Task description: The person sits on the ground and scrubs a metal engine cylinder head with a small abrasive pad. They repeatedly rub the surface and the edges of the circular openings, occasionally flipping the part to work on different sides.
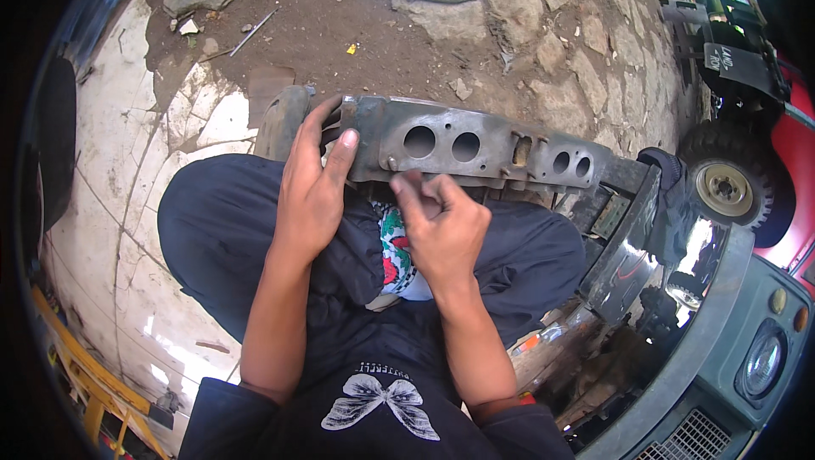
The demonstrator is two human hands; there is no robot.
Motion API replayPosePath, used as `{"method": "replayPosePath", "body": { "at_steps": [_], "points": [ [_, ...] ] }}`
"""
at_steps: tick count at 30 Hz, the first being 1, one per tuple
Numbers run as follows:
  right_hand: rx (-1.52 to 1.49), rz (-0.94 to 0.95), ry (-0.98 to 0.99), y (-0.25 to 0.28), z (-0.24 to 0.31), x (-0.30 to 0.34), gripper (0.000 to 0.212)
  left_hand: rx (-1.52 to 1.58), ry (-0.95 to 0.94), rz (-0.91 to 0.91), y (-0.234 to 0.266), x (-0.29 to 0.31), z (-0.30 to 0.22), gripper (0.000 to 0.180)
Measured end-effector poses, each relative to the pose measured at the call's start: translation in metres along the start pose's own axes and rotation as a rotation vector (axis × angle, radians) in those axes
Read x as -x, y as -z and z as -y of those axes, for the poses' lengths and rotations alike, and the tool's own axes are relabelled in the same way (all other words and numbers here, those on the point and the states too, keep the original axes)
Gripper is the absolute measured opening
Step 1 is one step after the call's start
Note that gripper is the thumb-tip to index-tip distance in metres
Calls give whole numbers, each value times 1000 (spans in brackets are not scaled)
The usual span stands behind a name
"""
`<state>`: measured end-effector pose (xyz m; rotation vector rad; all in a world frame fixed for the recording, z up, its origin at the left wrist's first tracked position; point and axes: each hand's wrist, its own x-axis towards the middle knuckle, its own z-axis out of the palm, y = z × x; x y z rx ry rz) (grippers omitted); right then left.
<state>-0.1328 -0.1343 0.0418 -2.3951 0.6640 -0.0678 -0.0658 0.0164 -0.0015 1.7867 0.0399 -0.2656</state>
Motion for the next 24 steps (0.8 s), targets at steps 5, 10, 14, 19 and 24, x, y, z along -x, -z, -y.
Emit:
{"method": "replayPosePath", "body": {
  "at_steps": [5,10,14,19,24],
  "points": [
    [-457,-129,-101,12,-44,17,29,-66,-106,-89,1,2,-5,59],
    [-909,-131,-151,12,-62,49,58,-110,-343,-200,4,12,-16,39],
    [-851,-166,27,5,-78,70,63,-160,-477,-222,6,22,-17,25],
    [-807,-232,93,-7,-86,81,38,-188,-499,182,7,67,-32,22],
    [-699,-162,252,6,-90,86,41,56,-163,184,-47,118,-3,37]
  ]
}}
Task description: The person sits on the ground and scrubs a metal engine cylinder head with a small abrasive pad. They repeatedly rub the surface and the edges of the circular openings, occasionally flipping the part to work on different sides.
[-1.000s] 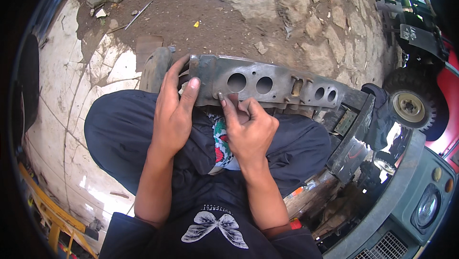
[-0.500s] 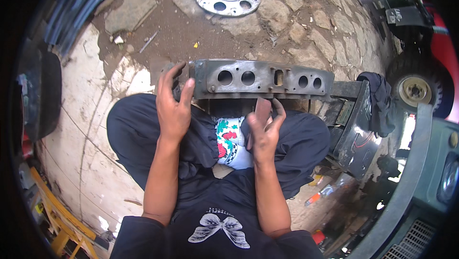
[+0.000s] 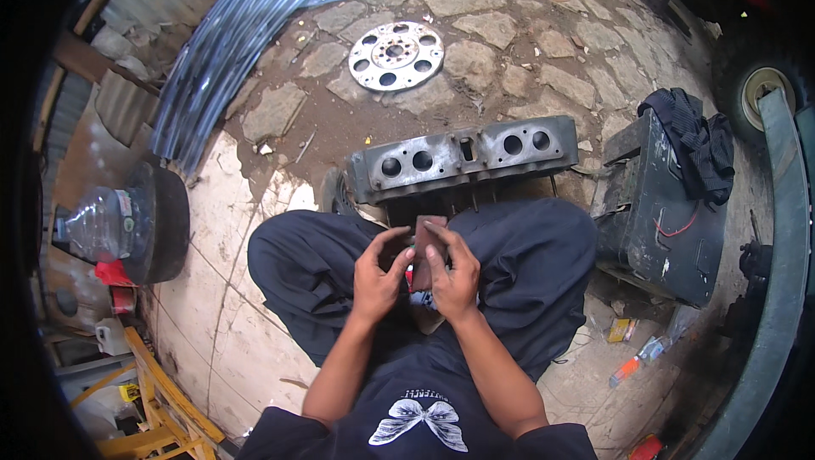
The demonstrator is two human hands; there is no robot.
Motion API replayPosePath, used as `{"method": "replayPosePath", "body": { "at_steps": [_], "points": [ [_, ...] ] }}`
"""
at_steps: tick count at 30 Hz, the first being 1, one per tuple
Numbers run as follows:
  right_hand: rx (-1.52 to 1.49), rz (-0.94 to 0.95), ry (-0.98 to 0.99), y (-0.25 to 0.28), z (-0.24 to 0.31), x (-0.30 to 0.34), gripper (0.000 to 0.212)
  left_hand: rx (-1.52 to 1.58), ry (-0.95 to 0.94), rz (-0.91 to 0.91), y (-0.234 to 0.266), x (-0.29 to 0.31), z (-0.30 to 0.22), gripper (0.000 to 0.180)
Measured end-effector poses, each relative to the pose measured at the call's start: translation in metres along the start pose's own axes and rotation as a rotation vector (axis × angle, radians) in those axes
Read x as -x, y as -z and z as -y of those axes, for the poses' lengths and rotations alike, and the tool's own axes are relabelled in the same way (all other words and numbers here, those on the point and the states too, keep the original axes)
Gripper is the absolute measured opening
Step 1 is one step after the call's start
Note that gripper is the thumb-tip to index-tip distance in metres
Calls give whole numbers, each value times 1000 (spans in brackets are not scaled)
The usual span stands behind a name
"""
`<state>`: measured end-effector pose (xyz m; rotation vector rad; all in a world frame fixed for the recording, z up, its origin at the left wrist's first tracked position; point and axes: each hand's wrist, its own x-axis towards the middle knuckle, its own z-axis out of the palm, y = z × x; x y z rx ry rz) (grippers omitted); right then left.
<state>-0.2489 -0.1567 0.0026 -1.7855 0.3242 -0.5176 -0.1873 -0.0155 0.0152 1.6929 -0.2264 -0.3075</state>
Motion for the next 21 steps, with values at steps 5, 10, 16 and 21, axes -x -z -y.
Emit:
{"method": "replayPosePath", "body": {
  "at_steps": [5,10,16,21],
  "points": [
    [-178,52,-147,-18,-15,12,70,143,170,-130,1,16,27,34],
    [-9,7,10,-24,-9,10,71,153,143,-214,3,10,27,36],
    [79,22,227,-11,33,19,24,155,53,-247,12,12,7,24],
    [32,35,264,-4,69,39,29,268,-55,-219,21,46,-30,21]
  ]
}}
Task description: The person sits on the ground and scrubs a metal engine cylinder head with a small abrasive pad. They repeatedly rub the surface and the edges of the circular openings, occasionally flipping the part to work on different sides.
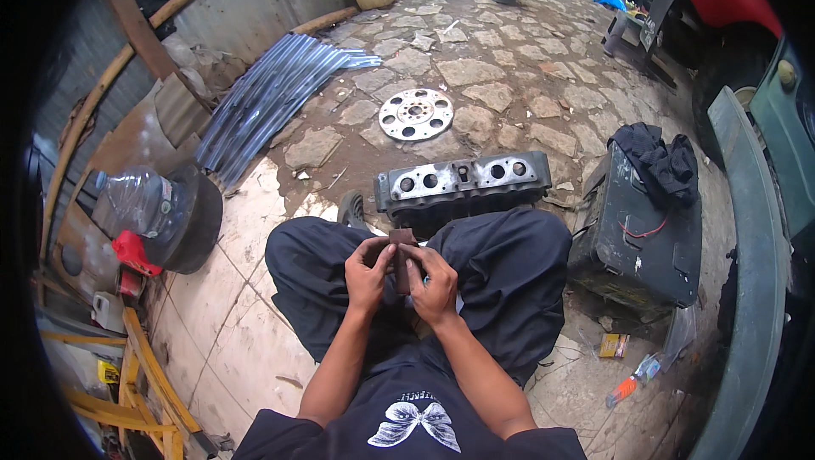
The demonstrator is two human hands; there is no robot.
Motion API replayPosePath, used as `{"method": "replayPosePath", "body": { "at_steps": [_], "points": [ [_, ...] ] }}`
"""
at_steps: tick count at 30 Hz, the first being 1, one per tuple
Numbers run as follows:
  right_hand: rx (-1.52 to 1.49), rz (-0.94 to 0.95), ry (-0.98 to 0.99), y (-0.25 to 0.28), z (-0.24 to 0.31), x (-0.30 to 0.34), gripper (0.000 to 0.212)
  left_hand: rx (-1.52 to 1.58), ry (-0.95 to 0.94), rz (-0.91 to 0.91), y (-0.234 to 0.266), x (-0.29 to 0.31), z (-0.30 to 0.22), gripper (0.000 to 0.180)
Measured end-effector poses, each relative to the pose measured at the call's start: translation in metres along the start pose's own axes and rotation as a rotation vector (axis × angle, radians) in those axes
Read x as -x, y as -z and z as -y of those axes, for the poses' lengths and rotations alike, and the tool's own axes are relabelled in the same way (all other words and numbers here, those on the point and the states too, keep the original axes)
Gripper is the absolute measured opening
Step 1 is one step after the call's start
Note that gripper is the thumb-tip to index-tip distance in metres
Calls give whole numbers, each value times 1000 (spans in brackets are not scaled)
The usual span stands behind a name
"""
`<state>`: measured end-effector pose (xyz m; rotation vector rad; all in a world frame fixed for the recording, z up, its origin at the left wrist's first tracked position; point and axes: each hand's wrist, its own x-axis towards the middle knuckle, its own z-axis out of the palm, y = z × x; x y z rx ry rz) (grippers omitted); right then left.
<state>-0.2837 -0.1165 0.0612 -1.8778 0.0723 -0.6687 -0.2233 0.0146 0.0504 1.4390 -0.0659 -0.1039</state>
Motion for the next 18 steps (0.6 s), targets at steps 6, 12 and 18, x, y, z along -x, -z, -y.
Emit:
{"method": "replayPosePath", "body": {
  "at_steps": [6,12,18],
  "points": [
    [18,-189,146,-10,42,-4,31,-13,-116,-61,20,23,-31,20],
    [-414,-244,-55,7,26,17,31,66,41,-292,19,2,-64,20],
    [-606,-426,-237,40,-5,17,31,-368,36,-64,30,-95,-33,44]
  ]
}}
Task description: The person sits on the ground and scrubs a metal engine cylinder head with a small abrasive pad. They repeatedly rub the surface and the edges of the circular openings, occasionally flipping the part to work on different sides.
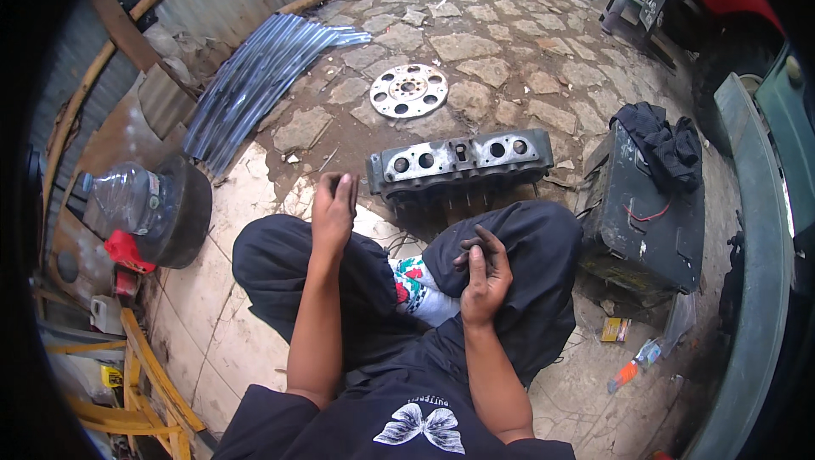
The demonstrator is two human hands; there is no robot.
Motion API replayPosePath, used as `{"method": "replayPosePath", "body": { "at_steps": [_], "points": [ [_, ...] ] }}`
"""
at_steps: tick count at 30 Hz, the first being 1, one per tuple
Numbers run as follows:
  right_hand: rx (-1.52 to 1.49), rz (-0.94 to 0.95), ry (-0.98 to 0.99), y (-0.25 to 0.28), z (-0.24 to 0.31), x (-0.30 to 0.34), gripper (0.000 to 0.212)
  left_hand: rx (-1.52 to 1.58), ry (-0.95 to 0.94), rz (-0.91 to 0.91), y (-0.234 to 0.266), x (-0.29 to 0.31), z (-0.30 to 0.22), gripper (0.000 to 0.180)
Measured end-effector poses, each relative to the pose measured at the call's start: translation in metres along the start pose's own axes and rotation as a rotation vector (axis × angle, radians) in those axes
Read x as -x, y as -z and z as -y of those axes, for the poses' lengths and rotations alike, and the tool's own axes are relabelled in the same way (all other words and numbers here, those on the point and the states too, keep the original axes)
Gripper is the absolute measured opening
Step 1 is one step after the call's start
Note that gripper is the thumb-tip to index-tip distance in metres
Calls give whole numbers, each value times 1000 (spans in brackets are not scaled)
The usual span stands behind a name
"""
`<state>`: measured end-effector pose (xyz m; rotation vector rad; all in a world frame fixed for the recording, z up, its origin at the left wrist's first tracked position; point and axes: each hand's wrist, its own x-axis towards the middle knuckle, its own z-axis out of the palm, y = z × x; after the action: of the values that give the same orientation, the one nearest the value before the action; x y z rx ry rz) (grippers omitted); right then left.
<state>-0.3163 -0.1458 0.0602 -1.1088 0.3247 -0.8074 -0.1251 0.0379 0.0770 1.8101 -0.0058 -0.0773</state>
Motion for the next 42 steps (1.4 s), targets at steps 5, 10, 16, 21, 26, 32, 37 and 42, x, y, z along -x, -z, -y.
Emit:
{"method": "replayPosePath", "body": {
  "at_steps": [5,10,16,21,26,32,37,42],
  "points": [
    [208,-61,-19,14,-18,-19,32,-311,-96,138,-14,-41,29,57],
    [422,60,-20,2,-8,-102,30,-402,-270,204,-13,-86,59,39],
    [883,408,378,-56,-26,-240,32,-299,-172,250,10,-126,48,36],
    [925,137,396,-33,-103,-282,32,-341,0,251,-25,-104,34,36],
    [967,285,288,-43,-100,-278,36,-380,107,257,-17,-98,26,39],
    [1013,280,262,-49,-104,-279,41,-675,-122,283,-32,-111,15,40],
    [1051,274,211,-49,-101,-282,42,-896,19,364,-37,-120,2,48],
    [1107,266,254,-55,-105,-280,43,-837,-97,303,-54,-112,1,47]
  ]
}}
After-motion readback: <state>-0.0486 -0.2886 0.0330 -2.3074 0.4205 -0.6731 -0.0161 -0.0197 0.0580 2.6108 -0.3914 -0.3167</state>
